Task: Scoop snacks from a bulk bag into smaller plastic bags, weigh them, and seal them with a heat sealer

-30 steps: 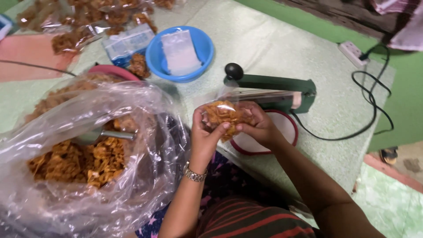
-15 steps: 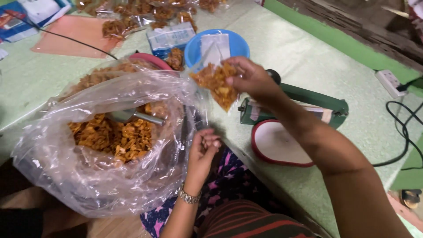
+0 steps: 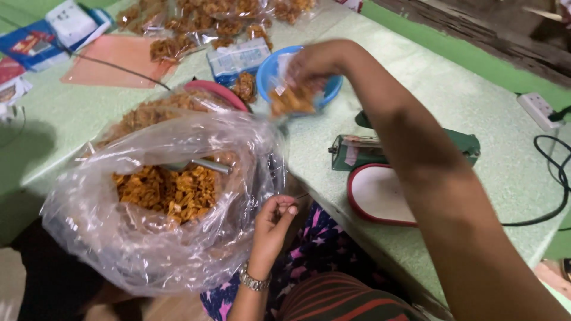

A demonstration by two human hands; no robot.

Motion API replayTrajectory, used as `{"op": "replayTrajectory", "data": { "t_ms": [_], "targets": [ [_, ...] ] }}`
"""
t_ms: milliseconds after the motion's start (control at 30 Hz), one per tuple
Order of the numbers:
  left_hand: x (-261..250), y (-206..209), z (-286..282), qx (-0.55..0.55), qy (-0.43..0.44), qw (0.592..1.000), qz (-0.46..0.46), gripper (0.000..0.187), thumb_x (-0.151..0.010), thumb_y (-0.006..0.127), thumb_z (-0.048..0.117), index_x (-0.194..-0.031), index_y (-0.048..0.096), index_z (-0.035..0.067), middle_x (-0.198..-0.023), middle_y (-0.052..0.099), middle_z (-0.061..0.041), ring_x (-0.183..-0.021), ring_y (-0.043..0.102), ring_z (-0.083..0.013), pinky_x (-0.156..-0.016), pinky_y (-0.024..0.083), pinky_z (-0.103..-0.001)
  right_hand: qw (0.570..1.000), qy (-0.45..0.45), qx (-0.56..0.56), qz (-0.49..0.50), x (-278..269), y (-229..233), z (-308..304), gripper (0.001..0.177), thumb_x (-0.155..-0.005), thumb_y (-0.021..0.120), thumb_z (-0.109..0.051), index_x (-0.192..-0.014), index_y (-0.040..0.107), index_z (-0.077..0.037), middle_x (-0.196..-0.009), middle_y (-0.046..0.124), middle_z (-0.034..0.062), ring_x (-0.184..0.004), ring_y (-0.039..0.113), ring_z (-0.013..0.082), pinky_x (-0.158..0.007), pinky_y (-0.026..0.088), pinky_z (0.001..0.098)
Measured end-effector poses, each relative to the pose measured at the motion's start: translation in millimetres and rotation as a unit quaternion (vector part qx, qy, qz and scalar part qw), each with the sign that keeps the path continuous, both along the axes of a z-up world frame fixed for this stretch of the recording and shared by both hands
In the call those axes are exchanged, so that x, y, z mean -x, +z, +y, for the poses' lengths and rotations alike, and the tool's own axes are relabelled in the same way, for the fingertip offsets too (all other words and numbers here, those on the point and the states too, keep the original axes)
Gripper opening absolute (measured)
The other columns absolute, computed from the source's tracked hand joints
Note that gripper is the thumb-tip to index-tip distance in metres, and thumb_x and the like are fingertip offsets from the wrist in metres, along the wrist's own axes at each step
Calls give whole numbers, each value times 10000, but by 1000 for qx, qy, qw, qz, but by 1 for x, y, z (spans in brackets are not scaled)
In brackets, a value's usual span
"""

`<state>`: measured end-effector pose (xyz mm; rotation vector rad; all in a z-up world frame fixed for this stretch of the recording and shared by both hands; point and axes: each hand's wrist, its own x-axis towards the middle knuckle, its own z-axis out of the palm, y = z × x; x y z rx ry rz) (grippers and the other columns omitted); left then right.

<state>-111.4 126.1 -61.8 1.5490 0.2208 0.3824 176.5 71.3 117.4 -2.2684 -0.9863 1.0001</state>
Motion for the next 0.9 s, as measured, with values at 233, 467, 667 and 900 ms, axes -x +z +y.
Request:
{"op": "replayTrajectory", "data": {
  "t_ms": [233,467,667,900],
  "targets": [
    [-14,10,-5,-80,-11,996,-23,118,-799,600,121,-916,613,109,-845,620,14,-800,559,-89,-751,432,-209,762,-259,-554,213,18,-1,39,310,-735,554,-192,-934,507,42,-925,583,178,-801,649,245,-710,588,245],
    [-77,11,5,-229,-39,970,-75,88,-798,562,77,-841,574,1,-787,584,-209,-810,563,-384,-751,429,-432,871,-38,-473,-127,127,-88,-51,224,-805,620,-143,-1018,563,-104,-975,612,79,-893,615,239,-770,510,314],
    [-212,11,13,-363,29,928,-80,225,-852,453,53,-1040,569,8,-936,593,-211,-940,560,-377,-827,425,-454,862,-67,-461,-200,150,-159,-140,158,-793,626,-142,-932,644,-69,-908,619,75,-865,614,249,-760,484,346],
    [-322,-32,27,-602,63,796,21,207,-793,458,6,-985,531,25,-956,562,-143,-1041,500,-349,-902,334,-529,877,-166,-435,-123,166,-148,-191,159,-792,574,15,-939,635,9,-745,628,131,-655,633,212,-601,534,348]
  ]
}}
